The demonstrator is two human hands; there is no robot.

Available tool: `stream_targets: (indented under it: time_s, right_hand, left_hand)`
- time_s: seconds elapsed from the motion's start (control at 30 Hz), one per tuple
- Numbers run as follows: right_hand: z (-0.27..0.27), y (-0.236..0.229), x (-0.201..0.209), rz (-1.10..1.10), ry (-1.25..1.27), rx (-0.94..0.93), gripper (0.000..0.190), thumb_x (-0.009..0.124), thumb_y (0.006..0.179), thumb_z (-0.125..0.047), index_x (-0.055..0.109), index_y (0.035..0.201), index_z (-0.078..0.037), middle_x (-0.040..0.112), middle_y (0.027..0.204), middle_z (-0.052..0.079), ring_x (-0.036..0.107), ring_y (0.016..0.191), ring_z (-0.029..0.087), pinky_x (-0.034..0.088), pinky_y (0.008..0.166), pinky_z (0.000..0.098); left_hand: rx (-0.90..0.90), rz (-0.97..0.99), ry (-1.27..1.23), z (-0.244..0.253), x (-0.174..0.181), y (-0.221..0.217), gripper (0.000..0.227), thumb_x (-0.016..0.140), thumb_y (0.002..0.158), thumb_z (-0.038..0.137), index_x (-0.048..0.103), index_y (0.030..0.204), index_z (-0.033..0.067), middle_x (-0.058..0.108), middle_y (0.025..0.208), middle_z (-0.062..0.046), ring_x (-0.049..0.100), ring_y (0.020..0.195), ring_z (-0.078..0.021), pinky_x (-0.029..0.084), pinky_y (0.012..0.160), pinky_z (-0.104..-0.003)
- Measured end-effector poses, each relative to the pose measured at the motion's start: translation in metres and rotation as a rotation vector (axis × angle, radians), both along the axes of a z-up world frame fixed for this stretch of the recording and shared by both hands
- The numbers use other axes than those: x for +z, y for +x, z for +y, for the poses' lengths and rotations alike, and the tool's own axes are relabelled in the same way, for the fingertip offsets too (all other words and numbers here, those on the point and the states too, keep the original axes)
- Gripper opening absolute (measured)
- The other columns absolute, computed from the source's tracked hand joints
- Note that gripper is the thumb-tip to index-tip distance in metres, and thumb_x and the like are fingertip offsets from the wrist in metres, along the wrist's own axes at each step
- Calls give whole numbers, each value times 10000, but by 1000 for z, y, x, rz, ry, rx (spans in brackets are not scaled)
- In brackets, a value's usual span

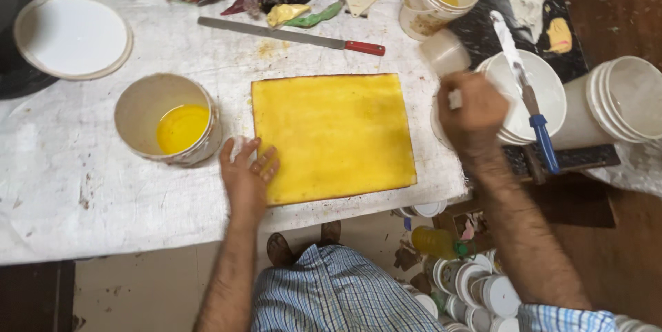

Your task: The person pours a yellow liquid onto a rectangular yellow sheet and spreads it by hand. Then, using a long knife, the person trims the edges of the sheet, collecting the trimmings and placing them into a container.

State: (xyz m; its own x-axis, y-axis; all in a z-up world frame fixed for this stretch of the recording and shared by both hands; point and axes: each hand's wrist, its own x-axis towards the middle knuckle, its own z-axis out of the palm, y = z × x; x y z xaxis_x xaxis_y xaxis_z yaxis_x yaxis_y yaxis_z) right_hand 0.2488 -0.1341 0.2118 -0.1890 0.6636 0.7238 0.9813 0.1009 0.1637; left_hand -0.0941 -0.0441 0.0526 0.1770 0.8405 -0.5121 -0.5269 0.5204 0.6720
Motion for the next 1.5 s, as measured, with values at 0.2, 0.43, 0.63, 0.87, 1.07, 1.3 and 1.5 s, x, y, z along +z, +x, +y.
stream_targets:
  time_s: [0.2, 0.43, 0.63, 0.87, 1.07, 1.3, 1.5]
  right_hand:
    - [0, -34, -49, 1109, -96, -149, 149, 737, 954, 32, 649, 1073, 15, 684, 842, 45, 715, 742, 128, 603, 646, 258]
    - [-6, -85, -94, 1676, -450, -114, 186, 733, 897, 52, 650, 1064, 64, 646, 793, 74, 677, 651, 155, 569, 579, 257]
    - [6, -127, -119, 1811, -674, -72, 292, 739, 885, 16, 670, 1165, 67, 689, 776, 85, 701, 632, 148, 595, 569, 241]
    - [24, -141, -131, 1955, -652, 1, 316, 734, 901, -8, 651, 1193, 80, 697, 773, 91, 712, 642, 145, 596, 583, 232]
    - [26, -128, -133, 2090, -511, -9, 312, 715, 908, 9, 644, 1203, 82, 678, 780, 64, 702, 642, 142, 607, 596, 238]
    - [14, -110, -139, 2118, -445, -52, 287, 697, 914, 27, 644, 1191, 81, 673, 772, 74, 697, 627, 143, 605, 587, 242]
    - [5, -96, -146, 2098, -419, -66, 282, 686, 924, 35, 647, 1198, 85, 667, 749, 72, 691, 621, 139, 599, 576, 239]
  left_hand:
    - [373, -628, -235, 80, -30, -69, 605, 554, 988, 329, 374, 1463, -1, 527, 1302, -278, 617, 1084, -420, 595, 899, -552]
    - [385, -293, -106, 78, -17, -53, 720, 379, 871, -120, 250, 1553, 70, 425, 1480, -310, 609, 1268, -499, 594, 895, -574]
    - [242, 89, 206, 32, 45, -17, 985, 346, 807, -168, -77, 1597, 241, 174, 1607, -219, 488, 1377, -470, 597, 873, -569]
    - [95, 336, 633, 7, 57, 22, 1027, 373, 830, -207, -123, 1641, 182, 62, 1726, -220, 256, 1572, -402, 555, 1052, -484]
    - [83, 363, 851, 9, 46, 53, 1068, 408, 823, -234, -123, 1674, 132, 2, 1774, -242, 241, 1632, -375, 326, 1318, -412]
    - [8, 503, 855, 7, 50, 73, 1038, 421, 856, -228, -117, 1680, 103, 36, 1766, -267, 180, 1645, -371, 248, 1337, -440]
    - [-2, 516, 876, 8, 51, 81, 1055, 411, 825, -228, -115, 1677, 106, 13, 1765, -275, 138, 1656, -382, 231, 1346, -449]
